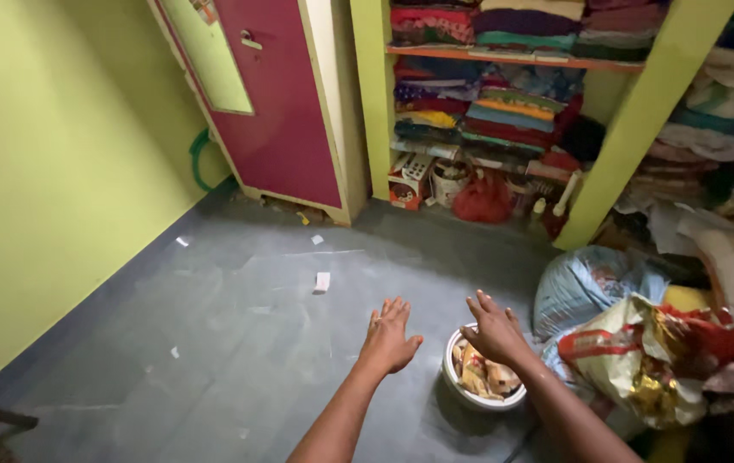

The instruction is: The person takes folded clothes from shelves one by one by hand and places them onto a bed.

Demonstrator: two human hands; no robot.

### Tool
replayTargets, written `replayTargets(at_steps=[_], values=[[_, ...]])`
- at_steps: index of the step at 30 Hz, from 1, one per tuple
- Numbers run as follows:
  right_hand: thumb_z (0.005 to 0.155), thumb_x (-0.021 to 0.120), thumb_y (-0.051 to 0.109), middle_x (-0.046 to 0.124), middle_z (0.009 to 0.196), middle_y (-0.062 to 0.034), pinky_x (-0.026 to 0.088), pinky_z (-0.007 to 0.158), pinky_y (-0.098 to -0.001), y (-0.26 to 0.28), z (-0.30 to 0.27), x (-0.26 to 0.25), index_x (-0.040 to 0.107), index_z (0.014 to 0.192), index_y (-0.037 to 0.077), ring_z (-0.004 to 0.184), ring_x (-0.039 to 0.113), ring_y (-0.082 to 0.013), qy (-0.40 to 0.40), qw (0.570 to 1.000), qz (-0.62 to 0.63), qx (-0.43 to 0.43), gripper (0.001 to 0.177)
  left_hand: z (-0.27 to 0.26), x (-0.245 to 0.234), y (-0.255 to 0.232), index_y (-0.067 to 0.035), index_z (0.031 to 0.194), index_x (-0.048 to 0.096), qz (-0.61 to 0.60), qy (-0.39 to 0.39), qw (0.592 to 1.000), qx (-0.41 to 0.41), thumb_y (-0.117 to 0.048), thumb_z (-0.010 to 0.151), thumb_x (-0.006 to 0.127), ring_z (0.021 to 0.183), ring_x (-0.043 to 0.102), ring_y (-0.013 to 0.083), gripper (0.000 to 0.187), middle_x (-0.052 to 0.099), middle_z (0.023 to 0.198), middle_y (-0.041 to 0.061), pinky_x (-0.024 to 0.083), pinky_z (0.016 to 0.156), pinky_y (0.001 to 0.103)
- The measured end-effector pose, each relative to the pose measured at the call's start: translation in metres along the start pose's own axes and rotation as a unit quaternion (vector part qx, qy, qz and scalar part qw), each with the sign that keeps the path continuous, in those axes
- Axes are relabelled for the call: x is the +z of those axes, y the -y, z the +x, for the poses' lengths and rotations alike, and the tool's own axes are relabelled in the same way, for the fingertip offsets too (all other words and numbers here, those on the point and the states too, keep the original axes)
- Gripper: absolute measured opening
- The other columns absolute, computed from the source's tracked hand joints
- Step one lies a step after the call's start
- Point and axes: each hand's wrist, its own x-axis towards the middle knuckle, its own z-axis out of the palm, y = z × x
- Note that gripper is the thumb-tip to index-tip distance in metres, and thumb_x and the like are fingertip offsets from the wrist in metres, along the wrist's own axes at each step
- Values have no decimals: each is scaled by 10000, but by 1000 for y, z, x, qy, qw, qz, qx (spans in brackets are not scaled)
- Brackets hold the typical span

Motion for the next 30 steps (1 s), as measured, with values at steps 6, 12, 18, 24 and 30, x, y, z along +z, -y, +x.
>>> replayTargets(at_steps=[6,12,18,24,30], values=[[914,658,452,213,1692,-117,232,1233,-566,-9,68,-9,360,1565,161,1550,251,-273,-10,1000,8,-2,773,67,-17,13,-30,1540,390,43,-1,999,21,-357,903,718,1550,217,343,788,289,1650,179,159,1260,506],[898,673,439,217,1693,-81,239,1228,-554,-29,163,-30,337,1573,176,1556,236,-248,-31,999,26,27,798,166,-43,18,-43,1544,374,39,10,999,26,-332,885,729,1558,189,329,802,277,1650,166,147,1253,503],[912,683,436,216,1693,-102,259,1233,-541,-49,247,-51,320,1583,147,1552,251,-272,-12,999,26,23,815,256,-53,18,-44,1548,370,39,10,998,41,-344,899,727,1562,199,315,799,286,1654,162,136,1270,489],[916,676,425,201,1689,-91,257,1225,-535,-45,310,-56,321,1580,156,1549,247,-287,6,999,35,9,799,310,-50,35,-43,1544,366,17,36,999,32,-323,885,740,1555,186,322,808,274,1654,163,140,1255,497],[905,686,412,212,1703,-79,263,1228,-533,-50,369,-57,354,1573,154,1537,291,-274,-16,998,54,23,789,384,-61,62,-18,1532,389,14,21,998,60,-310,868,758,1550,215,353,814,304,1640,199,162,1259,502]])
